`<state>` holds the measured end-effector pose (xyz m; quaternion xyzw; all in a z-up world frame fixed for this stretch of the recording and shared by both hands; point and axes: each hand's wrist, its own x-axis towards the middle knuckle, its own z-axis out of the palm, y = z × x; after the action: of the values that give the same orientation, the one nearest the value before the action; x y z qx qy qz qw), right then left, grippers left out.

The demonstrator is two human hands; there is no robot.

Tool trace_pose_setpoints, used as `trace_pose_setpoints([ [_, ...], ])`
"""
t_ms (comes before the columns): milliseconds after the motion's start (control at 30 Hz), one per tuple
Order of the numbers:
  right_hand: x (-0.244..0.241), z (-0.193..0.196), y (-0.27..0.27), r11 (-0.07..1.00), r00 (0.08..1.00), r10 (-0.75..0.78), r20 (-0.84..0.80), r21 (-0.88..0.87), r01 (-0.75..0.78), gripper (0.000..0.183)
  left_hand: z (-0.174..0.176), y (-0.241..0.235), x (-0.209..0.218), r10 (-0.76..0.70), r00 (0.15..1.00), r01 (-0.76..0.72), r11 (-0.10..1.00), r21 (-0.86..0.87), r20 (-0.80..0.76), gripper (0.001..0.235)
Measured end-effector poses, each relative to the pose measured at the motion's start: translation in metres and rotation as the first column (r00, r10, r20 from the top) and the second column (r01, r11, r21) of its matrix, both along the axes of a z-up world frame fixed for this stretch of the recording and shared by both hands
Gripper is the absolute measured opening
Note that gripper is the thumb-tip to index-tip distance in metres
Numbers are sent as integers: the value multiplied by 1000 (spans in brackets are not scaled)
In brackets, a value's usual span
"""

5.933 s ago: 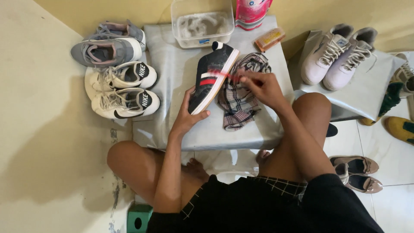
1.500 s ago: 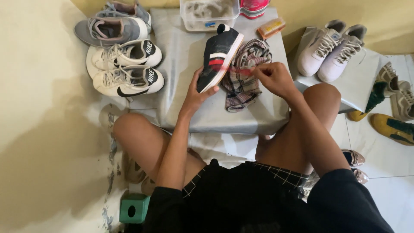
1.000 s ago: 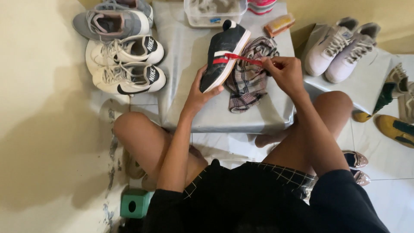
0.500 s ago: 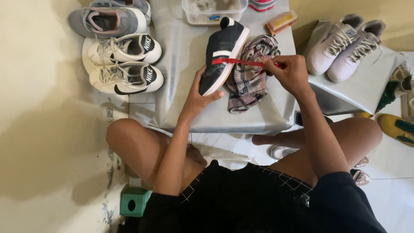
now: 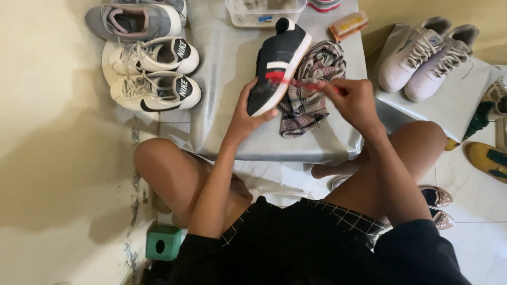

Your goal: The person sits on the floor and scrubs a black sneaker with a red toothbrush, repeatedly dipping the brush into a container of soapy water. They also use a checkered cloth to wipe the shoe during the cleaning process.

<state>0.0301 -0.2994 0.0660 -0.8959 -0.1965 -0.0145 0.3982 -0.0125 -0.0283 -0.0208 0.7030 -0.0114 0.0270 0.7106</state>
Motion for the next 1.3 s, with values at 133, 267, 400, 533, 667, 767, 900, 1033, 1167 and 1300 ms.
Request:
trace_pose_setpoints([
  [133,-13,-5,9,998,998,-53,-26,37,54,30,-1,1,2,29,1000,-28,997,-72,3,94],
  [267,-11,-17,0,989,989,-146,6,41,146,32,-1,-2,2,62,997,-57,993,-106,47,92],
  [400,-23,-8,12,994,995,-93,-23,63,94,26,-5,-5,1,125,988,-118,989,-88,89,96],
  [533,-19,-17,7,989,991,-91,-99,104,101,29,8,-10,-8,113,992,-110,992,-57,62,99],
  [667,-27,-5,14,994,997,-38,-65,99,45,21,15,-14,-10,115,993,-115,992,-42,-4,98],
  [767,-10,-28,-1,988,991,-135,-16,76,136,31,18,-13,-10,104,994,-105,994,-14,-33,101],
  [900,-4,-21,1,988,991,-133,13,83,131,23,20,-11,-10,97,993,-97,995,-3,-60,101],
  [1033,14,-19,-2,994,998,-61,3,90,61,20,28,-12,-14,103,992,-102,995,15,-79,101],
  [1167,40,-25,-8,993,994,-76,74,99,69,31,24,-17,-16,128,991,-128,992,2,-49,102],
  [1300,43,-15,-11,987,990,136,-37,95,-132,22,14,-20,-20,135,990,-135,991,-2,-33,103],
])
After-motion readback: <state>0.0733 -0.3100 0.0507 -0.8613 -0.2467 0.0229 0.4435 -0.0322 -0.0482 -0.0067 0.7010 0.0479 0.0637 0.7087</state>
